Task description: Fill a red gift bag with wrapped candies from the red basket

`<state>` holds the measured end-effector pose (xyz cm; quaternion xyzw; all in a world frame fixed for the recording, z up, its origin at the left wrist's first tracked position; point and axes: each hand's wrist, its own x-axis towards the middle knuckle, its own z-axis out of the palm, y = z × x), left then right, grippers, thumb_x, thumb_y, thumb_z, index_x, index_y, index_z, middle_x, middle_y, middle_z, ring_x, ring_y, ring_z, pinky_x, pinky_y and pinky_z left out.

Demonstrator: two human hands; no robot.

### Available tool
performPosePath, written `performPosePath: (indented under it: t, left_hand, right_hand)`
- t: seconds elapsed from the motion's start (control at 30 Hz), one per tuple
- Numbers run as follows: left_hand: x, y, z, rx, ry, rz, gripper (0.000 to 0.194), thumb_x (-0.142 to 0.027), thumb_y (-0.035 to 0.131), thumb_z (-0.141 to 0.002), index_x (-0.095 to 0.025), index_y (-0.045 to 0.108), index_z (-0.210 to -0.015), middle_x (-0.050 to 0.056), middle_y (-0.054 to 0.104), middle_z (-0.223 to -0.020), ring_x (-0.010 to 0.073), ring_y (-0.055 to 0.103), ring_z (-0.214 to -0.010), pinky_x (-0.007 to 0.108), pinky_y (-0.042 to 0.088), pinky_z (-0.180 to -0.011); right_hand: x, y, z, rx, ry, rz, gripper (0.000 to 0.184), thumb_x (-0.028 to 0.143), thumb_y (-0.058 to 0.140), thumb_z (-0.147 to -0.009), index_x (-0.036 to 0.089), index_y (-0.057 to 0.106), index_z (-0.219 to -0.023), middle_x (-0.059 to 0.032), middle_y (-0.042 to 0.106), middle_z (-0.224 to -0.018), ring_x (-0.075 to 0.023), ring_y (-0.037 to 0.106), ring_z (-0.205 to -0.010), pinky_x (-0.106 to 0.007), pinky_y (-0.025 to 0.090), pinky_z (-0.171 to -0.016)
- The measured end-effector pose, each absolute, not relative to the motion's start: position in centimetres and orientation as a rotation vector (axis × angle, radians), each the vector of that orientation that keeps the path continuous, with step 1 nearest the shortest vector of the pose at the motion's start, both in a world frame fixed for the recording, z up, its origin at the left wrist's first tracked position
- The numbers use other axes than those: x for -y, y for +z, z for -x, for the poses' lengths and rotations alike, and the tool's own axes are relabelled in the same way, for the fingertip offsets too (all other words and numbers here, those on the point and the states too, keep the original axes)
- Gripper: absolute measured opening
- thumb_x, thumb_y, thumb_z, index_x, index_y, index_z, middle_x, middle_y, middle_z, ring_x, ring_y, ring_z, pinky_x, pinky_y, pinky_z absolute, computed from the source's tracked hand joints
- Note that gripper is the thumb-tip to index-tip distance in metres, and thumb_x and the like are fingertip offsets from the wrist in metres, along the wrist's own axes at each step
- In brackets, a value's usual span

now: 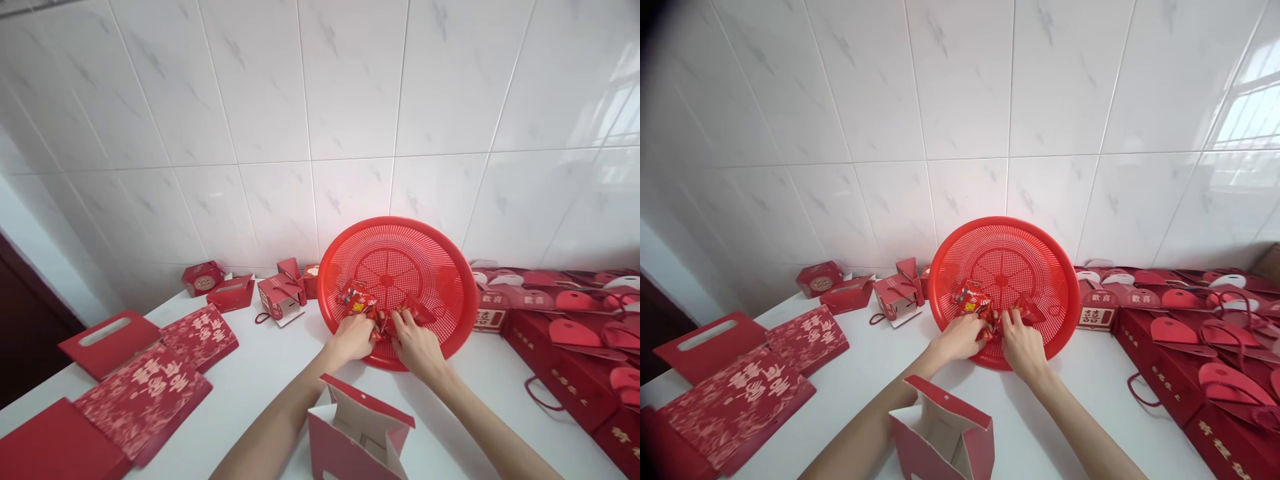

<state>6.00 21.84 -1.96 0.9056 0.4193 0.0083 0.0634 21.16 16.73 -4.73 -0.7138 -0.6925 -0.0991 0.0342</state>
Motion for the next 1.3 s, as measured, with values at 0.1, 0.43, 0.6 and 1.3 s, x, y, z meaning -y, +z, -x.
performPosePath:
  t: [0.1, 0.43, 0.6, 1.3]
  left_hand:
    - [-22.2, -1.9, -5.7, -1.256, 0.021, -2.731, 0.015, -0.014, 0.059, -0.086, -0.016, 0.072, -0.095, 0.016, 0.073, -0.105, 0.0340, 0.072, -0.099, 0.039, 0.057, -0.080]
    - [-22.6, -2.5, -5.9, -1.231, 0.076, -2.749, 0.042, -0.011, 0.059, -0.084, -0.019, 0.065, -0.125, 0.015, 0.075, -0.110, 0.0337, 0.071, -0.105, 0.040, 0.056, -0.087]
    - [-22.9, -2.9, -5.8, -1.223, 0.121, -2.733, 0.051, -0.015, 0.059, -0.086, -0.018, 0.059, -0.137, 0.017, 0.073, -0.117, 0.0353, 0.067, -0.112, 0.044, 0.054, -0.092]
    - [-23.9, -1.9, -4.9, -1.047, 0.240, -2.625, 0.064, -0.026, 0.061, -0.089, -0.025, 0.047, -0.151, 0.007, 0.064, -0.140, 0.0300, 0.063, -0.125, 0.038, 0.050, -0.102]
  right_hand:
    - [-16.8, -4.4, -21.3, 2.127, -0.250, 2.179, 0.031, 0.017, 0.052, -0.094, 0.016, 0.057, -0.125, -0.0138, 0.060, -0.127, -0.0222, 0.073, -0.082, -0.026, 0.041, -0.051]
    - [-16.8, -4.8, -22.0, 2.146, -0.132, 2.112, 0.045, 0.038, 0.063, -0.091, 0.016, 0.057, -0.129, -0.0185, 0.045, -0.148, -0.0267, 0.072, -0.099, -0.029, 0.051, -0.062]
    - [-16.9, -4.9, -22.2, 2.166, -0.123, 2.112, 0.050, 0.025, 0.061, -0.088, 0.016, 0.054, -0.136, -0.0183, 0.043, -0.152, -0.0276, 0.071, -0.104, -0.029, 0.053, -0.066]
    - [-17.5, -5.2, -23.5, 1.770, 0.060, 2.055, 0.046, 0.027, 0.056, -0.096, 0.017, 0.046, -0.139, -0.0157, 0.046, -0.150, -0.0272, 0.069, -0.104, -0.033, 0.054, -0.072]
